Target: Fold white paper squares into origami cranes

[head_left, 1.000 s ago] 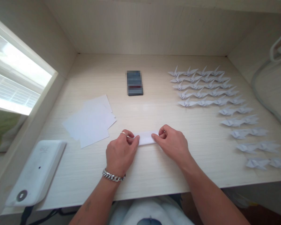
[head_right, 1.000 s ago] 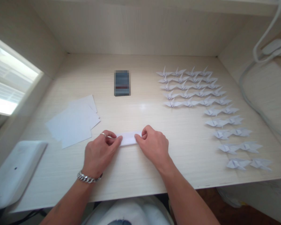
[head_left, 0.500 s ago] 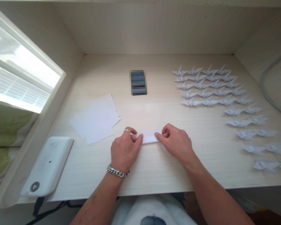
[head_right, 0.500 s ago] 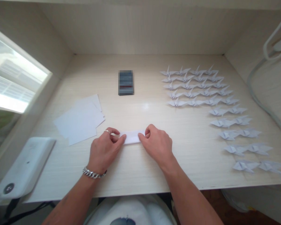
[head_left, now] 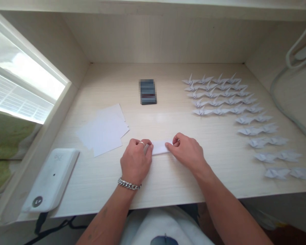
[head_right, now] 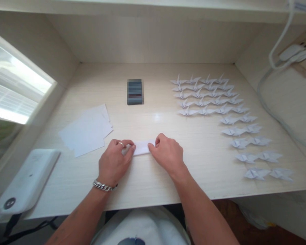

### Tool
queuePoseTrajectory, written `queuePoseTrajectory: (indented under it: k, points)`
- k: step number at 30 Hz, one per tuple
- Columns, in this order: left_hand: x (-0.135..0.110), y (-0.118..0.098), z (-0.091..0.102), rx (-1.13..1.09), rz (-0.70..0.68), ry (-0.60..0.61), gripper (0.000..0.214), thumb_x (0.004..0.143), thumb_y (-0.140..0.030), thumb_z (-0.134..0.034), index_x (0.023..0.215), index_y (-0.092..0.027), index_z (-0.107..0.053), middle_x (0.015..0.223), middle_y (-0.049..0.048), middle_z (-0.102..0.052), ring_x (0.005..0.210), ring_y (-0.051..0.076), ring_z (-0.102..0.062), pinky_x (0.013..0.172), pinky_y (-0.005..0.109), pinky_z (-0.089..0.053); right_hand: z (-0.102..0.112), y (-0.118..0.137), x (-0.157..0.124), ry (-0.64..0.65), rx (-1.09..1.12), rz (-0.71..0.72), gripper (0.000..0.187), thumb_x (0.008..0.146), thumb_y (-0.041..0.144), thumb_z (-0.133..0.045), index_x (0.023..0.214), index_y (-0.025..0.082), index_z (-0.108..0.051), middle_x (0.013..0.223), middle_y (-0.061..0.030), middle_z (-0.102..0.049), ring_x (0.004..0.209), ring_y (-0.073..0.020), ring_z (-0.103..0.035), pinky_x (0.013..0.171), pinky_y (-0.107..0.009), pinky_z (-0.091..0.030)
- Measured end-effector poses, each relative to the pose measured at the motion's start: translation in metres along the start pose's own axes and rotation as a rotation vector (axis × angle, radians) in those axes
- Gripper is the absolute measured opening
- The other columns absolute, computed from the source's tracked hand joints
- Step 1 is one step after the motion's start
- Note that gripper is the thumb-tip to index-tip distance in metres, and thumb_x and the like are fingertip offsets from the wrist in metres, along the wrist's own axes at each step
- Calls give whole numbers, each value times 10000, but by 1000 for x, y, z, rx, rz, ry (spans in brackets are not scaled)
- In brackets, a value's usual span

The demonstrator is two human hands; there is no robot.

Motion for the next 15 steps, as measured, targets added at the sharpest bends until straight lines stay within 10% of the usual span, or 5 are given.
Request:
queuePoseTrajectory:
  k: [8, 15]
  points:
    - [1, 1, 0, 13, 2, 16, 249, 858, -487, -491, 970, -346, -662, 976, 17, -547, 724, 176, -579, 520, 270, -337, 5, -6, -7, -150, -83, 25, 331, 763, 568, -592, 790, 239, -617, 724, -32, -655, 679, -232, -601, 584, -326, -379]
    - [-2, -4, 0, 26, -35, 0, 289, 861, -520, -481, 997, -327, -647, 962, 24, -547, 763, 195, -597, 511, 273, -362, -13, 49, -51, -385, -115, 638, 206, 873, 89, -478, 912, 154, -669, 942, -102, -661, 890, -236, -563, 807, -358, -479]
Point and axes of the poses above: each hand's wrist, its own x-axis towards the middle knuckle, its own z-axis out of the back of the hand, y = z × x, the point moved 8 cm from there along x, towards the middle knuckle
